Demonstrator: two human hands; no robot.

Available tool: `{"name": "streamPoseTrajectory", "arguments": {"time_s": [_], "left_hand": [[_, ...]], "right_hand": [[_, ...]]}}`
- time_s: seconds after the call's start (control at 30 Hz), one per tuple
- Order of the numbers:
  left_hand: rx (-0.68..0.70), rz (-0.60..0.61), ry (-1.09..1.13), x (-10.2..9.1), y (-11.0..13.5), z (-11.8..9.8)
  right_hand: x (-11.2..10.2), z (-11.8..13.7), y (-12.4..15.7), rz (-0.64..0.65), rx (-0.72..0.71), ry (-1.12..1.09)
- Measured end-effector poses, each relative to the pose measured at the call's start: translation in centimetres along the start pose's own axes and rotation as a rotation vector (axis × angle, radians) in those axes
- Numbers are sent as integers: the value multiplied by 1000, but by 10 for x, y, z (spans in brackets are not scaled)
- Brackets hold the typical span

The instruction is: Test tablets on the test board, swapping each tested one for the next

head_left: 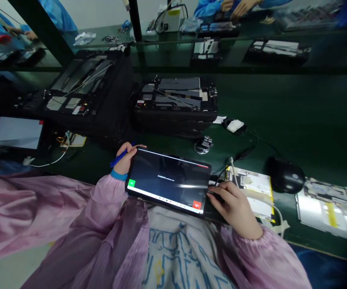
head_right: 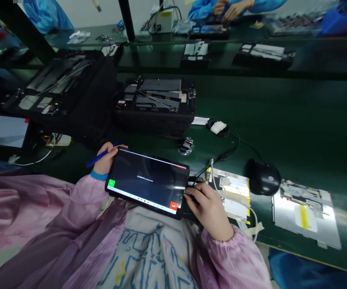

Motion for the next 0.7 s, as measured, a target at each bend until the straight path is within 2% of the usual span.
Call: {"name": "streamPoseTrajectory", "arguments": {"time_s": [0.23, 0.37, 0.43, 0.5, 0.6, 0.63, 0.7], "left_hand": [[4, 17, 14, 1, 1, 1], [10, 24, 16, 2, 1, 0], [1, 19, 18, 2, 1, 0], [-6, 19, 26, 3, 1, 0], [-2, 22, 47, 3, 1, 0], [-1, 24, 55, 3, 1, 1], [-2, 29, 72, 2, 1, 2]], "right_hand": [[1, 10, -10, 27, -41, 54], [-5, 9, -13, -2, 4, 27], [-11, -2, -16, -60, 79, 9], [-19, -20, -21, -189, 221, -30], [-20, -36, -32, -346, 387, -255], [-15, -32, -39, -349, 384, -325], [-4, -4, -52, -286, 294, -328]]}}
Point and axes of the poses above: each hand's wrist, its own y-axis away from the middle knuckle, its own x-axis out of the palm, z = x × y, the point moved 6 cm from there along -y, towards the middle knuckle, and after that the axes turned 5 degrees about y, right-handed, at the moved point
